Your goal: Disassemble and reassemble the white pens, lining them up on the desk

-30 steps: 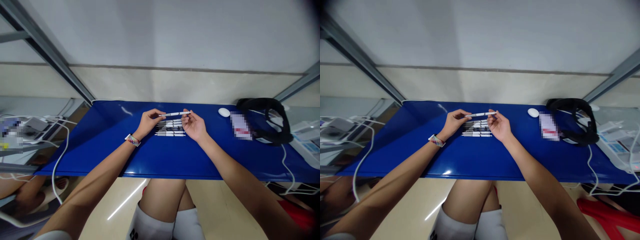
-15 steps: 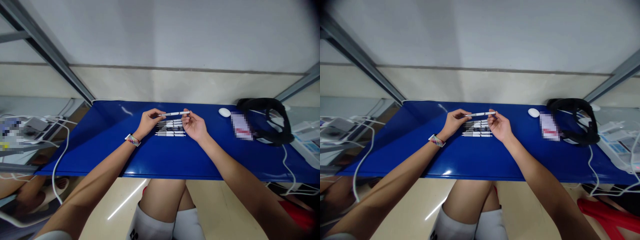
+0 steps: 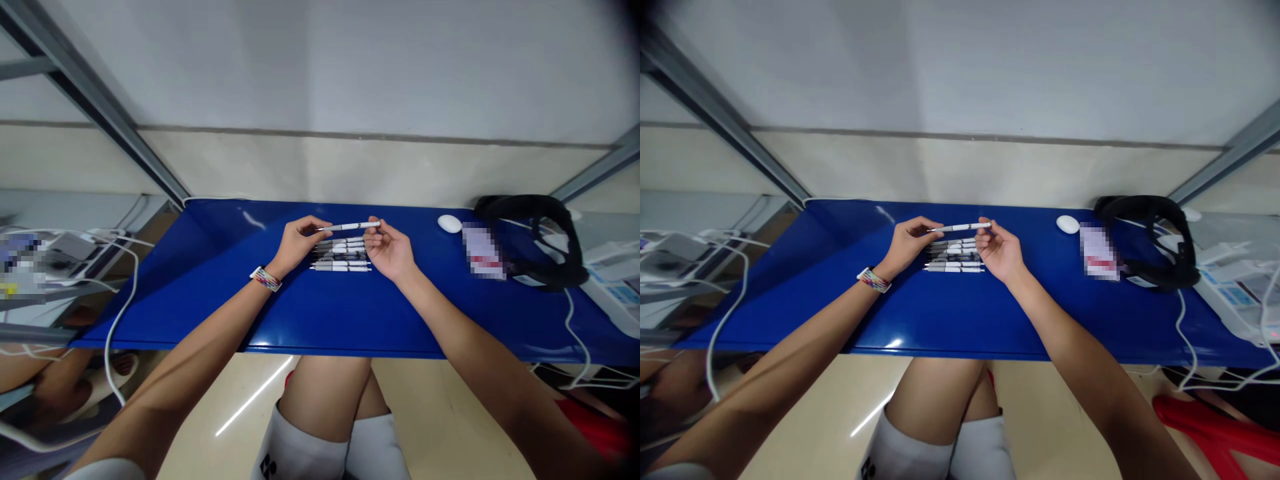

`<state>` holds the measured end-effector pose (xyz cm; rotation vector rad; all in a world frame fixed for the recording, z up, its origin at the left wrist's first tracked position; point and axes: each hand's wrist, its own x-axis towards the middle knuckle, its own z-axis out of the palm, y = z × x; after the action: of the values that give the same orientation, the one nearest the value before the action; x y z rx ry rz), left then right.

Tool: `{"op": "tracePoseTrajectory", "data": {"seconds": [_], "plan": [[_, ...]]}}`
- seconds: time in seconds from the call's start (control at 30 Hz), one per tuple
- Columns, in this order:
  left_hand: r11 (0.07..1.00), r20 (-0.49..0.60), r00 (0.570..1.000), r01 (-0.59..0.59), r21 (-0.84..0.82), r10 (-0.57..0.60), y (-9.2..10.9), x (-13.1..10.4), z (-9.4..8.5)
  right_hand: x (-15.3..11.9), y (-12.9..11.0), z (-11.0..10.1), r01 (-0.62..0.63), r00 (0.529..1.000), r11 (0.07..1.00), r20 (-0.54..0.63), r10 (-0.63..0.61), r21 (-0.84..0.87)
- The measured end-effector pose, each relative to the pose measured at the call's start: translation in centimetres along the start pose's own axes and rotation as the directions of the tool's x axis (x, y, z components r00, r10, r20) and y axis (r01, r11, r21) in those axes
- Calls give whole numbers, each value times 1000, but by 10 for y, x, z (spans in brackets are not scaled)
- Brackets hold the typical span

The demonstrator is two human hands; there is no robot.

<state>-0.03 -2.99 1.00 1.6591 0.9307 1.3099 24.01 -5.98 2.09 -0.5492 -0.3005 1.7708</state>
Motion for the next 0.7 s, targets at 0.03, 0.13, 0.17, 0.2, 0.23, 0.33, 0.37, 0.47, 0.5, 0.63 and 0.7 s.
{"op": "tracePoseTrajectory", "data": {"seconds": [0.03,0.13,0.17,0.2,0.23,0.33,0.37,0.47,0.5,0.63,0.7], "plan": [[1000,2,1000,0,0,0,0,0,0,0,0,0,1,1000,1000,-1,-1,5],[1000,0,1000,4,1,-4,-1,0,0,-1,0,2,-1,1000,999,-4,1,32],[1000,-3,1000,3,3,-3,-2,0,0,-2,0,2,-4,1000,999,-4,4,34],[1000,-4,1000,2,6,-2,-3,0,-1,-2,-1,3,-6,1000,999,-4,6,33],[1000,-5,1000,2,9,-2,-3,0,-1,-2,-1,3,-4,1000,1000,-3,4,29],[1000,0,1000,3,11,-3,-3,0,0,-1,0,2,6,1000,1000,-10,-6,17],[1000,3,1000,4,10,-4,-3,0,0,-1,0,2,10,1000,1000,-14,-9,16],[1000,7,1000,7,9,-7,-1,0,1,-1,1,1,13,1000,1000,-20,-13,21],[1000,7,1000,8,10,-8,-1,0,1,-1,1,1,11,1000,1000,-16,-11,27],[1000,1,1000,9,18,-9,-1,0,1,-2,0,1,8,1000,999,-10,-7,33],[1000,2,1000,7,16,-7,-2,0,1,-2,-1,1,12,1000,1000,-20,-12,16]]}}
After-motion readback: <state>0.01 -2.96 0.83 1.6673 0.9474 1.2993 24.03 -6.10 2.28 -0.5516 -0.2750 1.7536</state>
